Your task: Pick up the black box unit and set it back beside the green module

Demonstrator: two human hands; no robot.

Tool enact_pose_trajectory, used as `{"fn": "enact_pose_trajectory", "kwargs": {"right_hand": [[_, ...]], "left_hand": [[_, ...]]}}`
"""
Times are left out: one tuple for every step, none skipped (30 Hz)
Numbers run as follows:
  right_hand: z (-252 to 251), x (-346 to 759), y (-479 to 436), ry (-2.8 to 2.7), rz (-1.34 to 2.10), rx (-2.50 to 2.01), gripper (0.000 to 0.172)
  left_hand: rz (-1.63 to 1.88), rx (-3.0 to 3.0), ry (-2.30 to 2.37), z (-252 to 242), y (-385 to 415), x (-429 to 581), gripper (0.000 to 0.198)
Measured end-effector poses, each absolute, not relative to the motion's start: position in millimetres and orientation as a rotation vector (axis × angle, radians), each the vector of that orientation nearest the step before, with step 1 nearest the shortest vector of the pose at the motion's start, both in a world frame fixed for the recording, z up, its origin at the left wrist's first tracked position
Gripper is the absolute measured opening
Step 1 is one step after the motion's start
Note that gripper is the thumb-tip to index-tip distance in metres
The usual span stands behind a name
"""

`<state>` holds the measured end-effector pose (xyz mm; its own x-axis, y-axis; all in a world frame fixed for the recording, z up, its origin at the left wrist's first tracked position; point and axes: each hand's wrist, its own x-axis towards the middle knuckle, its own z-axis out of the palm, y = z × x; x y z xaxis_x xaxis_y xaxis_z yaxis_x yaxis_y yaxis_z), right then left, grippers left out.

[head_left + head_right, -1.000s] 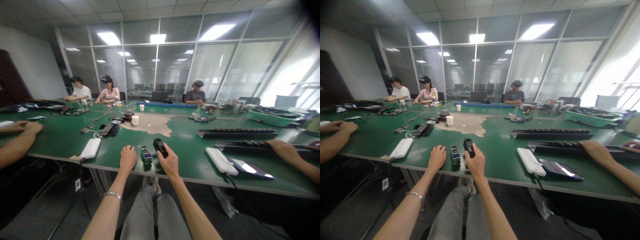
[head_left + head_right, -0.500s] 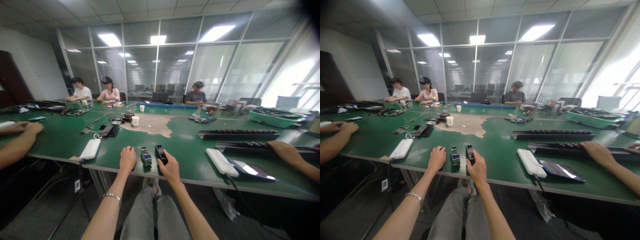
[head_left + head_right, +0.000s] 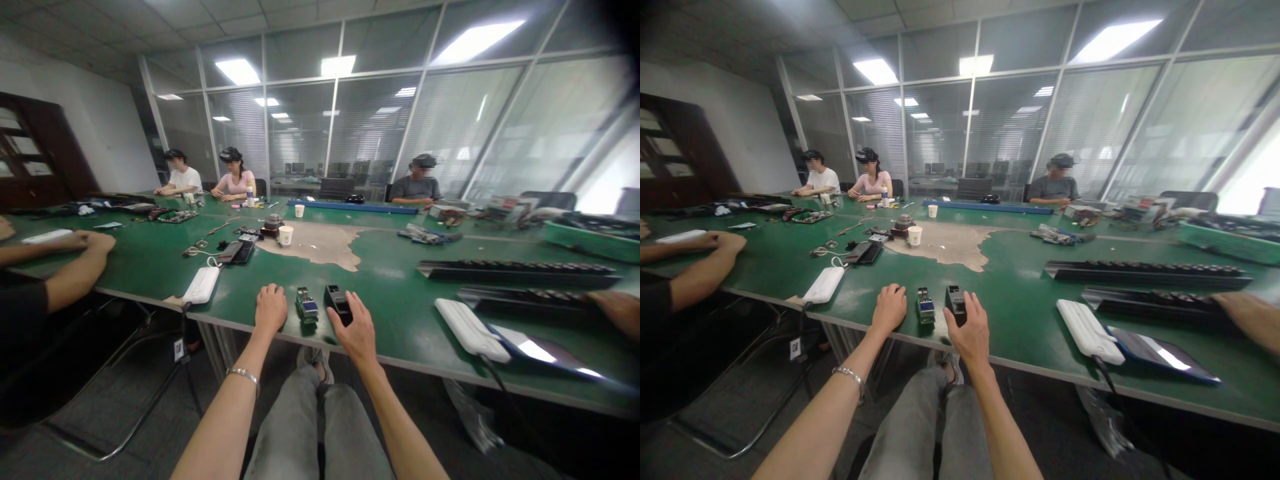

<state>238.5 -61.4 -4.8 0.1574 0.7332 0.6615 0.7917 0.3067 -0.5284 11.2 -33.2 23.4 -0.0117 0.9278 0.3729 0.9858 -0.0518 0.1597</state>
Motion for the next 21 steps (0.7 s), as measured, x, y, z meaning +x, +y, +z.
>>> {"fn": "enact_pose_trajectory", "kwargs": {"right_hand": [[-4.6,237.8,-61.8,-1.598,-0.078,-1.429,0.071],[-4.3,237.0,-62.3,-1.614,-0.082,-1.424,0.071],[-3.9,236.4,-62.9,-1.628,-0.086,-1.419,0.072],[-3.6,235.8,-63.5,-1.639,-0.090,-1.414,0.072],[-3.2,235.5,-64.1,-1.649,-0.095,-1.409,0.072],[-3.0,235.2,-64.5,-1.658,-0.100,-1.405,0.071],[-2.9,235.2,-64.7,-1.667,-0.105,-1.401,0.070],[-3.0,235.3,-64.8,-1.676,-0.108,-1.399,0.066],[-3.2,235.6,-64.7,-1.685,-0.108,-1.400,0.062],[-3.6,235.8,-64.6,-1.690,-0.107,-1.403,0.058],[-4.1,236.1,-64.4,-1.692,-0.104,-1.408,0.053],[-4.7,236.3,-64.1,-1.693,-0.100,-1.414,0.050],[-5.4,236.5,-63.8,-1.692,-0.097,-1.417,0.048],[-6.2,236.6,-63.4,-1.691,-0.094,-1.416,0.047],[-6.9,236.8,-63.0,-1.691,-0.090,-1.410,0.046],[-7.4,236.9,-62.4,-1.691,-0.086,-1.403,0.046],[-7.4,237.2,-61.8,-1.686,-0.080,-1.396,0.046],[-6.6,237.4,-61.1,-1.677,-0.070,-1.390,0.046],[-4.8,237.4,-60.5,-1.665,-0.054,-1.382,0.046],[-1.8,237.1,-60.2,-1.649,-0.035,-1.375,0.046],[2.6,236.2,-60.2,-1.625,-0.013,-1.369,0.046]], "left_hand": [[-0.576,-2.094,-2.058,23.0,-33.3,11.2,0.032],[-0.576,-2.093,-2.058,22.6,-33.3,11.1,0.032],[-0.579,-2.087,-2.059,22.2,-33.3,11.1,0.031],[-0.583,-2.083,-2.056,21.7,-33.2,11.0,0.031],[-0.588,-2.079,-2.050,21.3,-33.2,10.9,0.031],[-0.592,-2.076,-2.044,21.0,-33.2,10.8,0.031],[-0.594,-2.076,-2.038,20.8,-33.3,10.7,0.030],[-0.596,-2.077,-2.035,20.6,-33.3,10.7,0.030],[-0.596,-2.080,-2.034,20.6,-33.4,10.6,0.030],[-0.596,-2.084,-2.033,20.7,-33.4,10.5,0.030],[-0.597,-2.086,-2.035,20.7,-33.4,10.4,0.030],[-0.598,-2.089,-2.036,20.8,-33.5,10.4,0.030],[-0.600,-2.088,-2.038,20.9,-33.5,10.3,0.031],[-0.602,-2.087,-2.041,20.9,-33.4,10.2,0.031],[-0.606,-2.087,-2.041,21.0,-33.4,10.1,0.031],[-0.609,-2.086,-2.043,21.1,-33.3,10.0,0.031],[-0.610,-2.087,-2.046,21.1,-33.1,10.0,0.031],[-0.610,-2.088,-2.050,21.2,-33.0,9.9,0.030],[-0.607,-2.089,-2.056,21.2,-32.7,9.9,0.030],[-0.603,-2.089,-2.063,21.2,-32.5,9.9,0.030],[-0.601,-2.089,-2.067,21.0,-32.3,9.9,0.029]]}}
